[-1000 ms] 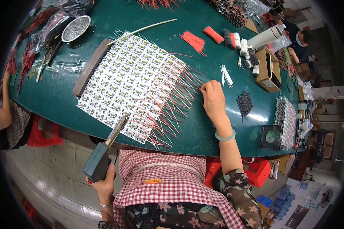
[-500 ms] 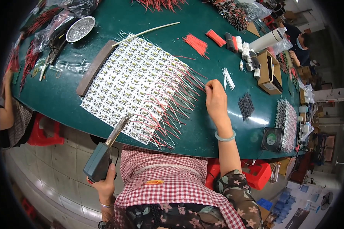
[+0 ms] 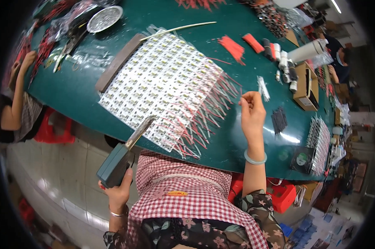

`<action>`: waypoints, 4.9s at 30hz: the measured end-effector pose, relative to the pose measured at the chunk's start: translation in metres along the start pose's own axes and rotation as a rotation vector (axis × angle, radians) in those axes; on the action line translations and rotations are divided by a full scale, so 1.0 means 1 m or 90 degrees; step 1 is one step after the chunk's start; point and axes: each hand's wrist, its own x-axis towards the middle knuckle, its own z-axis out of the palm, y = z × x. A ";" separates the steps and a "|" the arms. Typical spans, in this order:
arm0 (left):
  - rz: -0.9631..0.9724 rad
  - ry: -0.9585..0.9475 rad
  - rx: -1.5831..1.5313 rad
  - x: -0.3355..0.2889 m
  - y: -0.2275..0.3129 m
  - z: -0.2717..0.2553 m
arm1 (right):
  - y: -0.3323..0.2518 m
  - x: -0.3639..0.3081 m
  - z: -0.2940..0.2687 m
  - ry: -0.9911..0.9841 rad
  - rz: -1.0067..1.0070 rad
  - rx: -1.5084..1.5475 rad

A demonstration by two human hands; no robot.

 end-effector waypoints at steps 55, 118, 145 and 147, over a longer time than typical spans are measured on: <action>0.233 -0.073 0.167 -0.012 0.004 -0.016 | -0.088 -0.088 0.108 -0.257 -0.168 0.067; 0.216 -0.090 0.025 0.030 0.048 0.095 | 0.112 0.076 -0.058 0.125 -0.075 -0.353; 0.211 -0.144 -0.037 0.057 0.073 0.104 | 0.015 0.121 -0.025 -0.369 -0.437 -0.813; 0.204 -0.135 -0.036 0.059 0.074 0.101 | 0.011 0.121 -0.017 -0.408 -0.466 -0.843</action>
